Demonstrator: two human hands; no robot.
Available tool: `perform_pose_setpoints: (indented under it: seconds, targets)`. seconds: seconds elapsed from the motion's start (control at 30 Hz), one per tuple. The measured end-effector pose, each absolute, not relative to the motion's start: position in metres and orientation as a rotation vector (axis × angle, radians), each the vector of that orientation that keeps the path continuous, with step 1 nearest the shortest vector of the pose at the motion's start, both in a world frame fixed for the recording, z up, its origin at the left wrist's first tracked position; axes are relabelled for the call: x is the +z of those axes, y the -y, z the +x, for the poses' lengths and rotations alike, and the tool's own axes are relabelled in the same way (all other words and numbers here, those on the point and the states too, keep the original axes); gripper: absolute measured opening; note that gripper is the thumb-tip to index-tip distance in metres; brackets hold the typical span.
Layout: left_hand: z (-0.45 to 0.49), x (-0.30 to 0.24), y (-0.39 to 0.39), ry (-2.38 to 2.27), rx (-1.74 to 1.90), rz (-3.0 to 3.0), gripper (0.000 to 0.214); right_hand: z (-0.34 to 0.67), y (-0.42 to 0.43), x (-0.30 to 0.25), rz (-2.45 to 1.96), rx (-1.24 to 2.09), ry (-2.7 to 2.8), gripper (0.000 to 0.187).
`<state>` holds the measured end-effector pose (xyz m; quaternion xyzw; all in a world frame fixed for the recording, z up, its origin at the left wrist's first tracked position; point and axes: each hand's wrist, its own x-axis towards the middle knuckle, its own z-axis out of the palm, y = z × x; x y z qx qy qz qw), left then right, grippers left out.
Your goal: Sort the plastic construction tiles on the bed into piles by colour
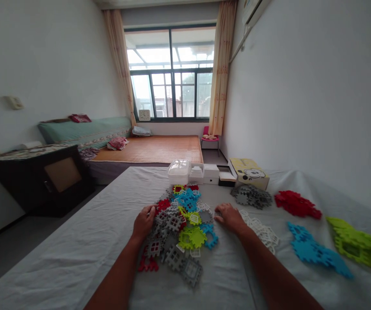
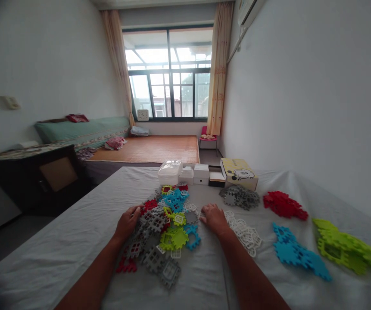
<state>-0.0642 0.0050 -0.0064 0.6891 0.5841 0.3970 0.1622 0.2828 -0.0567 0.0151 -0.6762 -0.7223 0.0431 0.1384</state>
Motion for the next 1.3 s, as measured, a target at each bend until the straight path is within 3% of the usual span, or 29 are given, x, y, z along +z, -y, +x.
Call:
perform_pose_setpoints:
  seconds: [0.17, 0.27, 0.33, 0.43, 0.53, 0.67, 0.9, 1.3]
  targets:
    - [-0.063, -0.003, -0.003, -1.666, 1.123, 1.969, 0.042, 0.298, 0.057, 0.027, -1.961, 0.188, 1.986, 0.018]
    - [-0.062, 0.0, -0.001, -1.66, 1.119, 1.972, 0.042, 0.32, 0.059, 0.037, -2.144, 0.041, 1.862, 0.027]
    - [-0.061, 0.002, 0.0, -1.658, 1.109, 1.973, 0.041, 0.327, 0.061, 0.04, -2.182, -0.067, 1.822, 0.024]
    - [-0.061, 0.003, 0.0, -1.651, 1.1, 1.978, 0.041, 0.315, 0.062, 0.037, -1.893, -0.012, 1.967, 0.02]
    - [-0.061, 0.004, 0.001, -1.647, 1.097, 1.98, 0.041, 0.287, 0.062, 0.029, -1.458, 0.208, 2.236, 0.031]
    - [-0.061, 0.003, 0.001, -1.655, 1.095, 1.966, 0.04, 0.265, 0.064, 0.024, -1.31, 0.282, 2.34, 0.025]
    - [-0.06, 0.003, 0.001, -1.645, 1.115, 1.971, 0.04, 0.264, 0.075, 0.036, -1.402, 0.096, 2.324, 0.009]
    - [-0.061, 0.001, 0.001, -1.636, 1.111, 1.994, 0.039, 0.36, 0.007, 0.054, -1.95, 0.084, 1.546, 0.023]
